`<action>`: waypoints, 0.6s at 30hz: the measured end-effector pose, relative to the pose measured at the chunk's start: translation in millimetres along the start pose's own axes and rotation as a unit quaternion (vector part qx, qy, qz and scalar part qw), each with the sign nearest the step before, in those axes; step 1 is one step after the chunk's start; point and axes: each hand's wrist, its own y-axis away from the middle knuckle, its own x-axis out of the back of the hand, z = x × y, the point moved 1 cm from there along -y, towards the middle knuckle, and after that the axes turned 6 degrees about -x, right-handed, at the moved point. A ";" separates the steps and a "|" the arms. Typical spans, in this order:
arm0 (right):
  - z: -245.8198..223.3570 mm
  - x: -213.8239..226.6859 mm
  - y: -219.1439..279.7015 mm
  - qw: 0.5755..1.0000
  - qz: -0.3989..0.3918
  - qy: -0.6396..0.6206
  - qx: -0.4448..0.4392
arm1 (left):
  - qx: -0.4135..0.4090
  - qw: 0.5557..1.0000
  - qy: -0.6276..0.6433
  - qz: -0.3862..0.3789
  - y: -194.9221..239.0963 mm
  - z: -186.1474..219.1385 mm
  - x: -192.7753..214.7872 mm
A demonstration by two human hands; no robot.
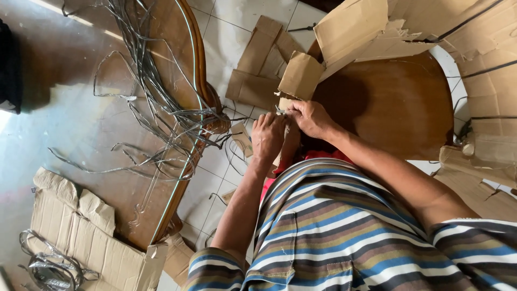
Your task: Wrapping a wooden chair back with cardboard strips and securing them with wire ties for protection.
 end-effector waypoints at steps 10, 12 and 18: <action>1.0 12.6 3.5 0.997 0.039 0.042 0.056 | 0.195 0.934 0.273 -0.121 -11.5 -11.8 11.2; 12.5 20.1 6.9 0.991 0.061 0.087 0.081 | 0.179 0.947 0.228 -0.137 -11.3 -26.0 9.7; 56.3 13.9 22.9 0.991 0.021 0.121 0.050 | 0.234 0.937 0.196 -0.173 8.0 -47.2 0.8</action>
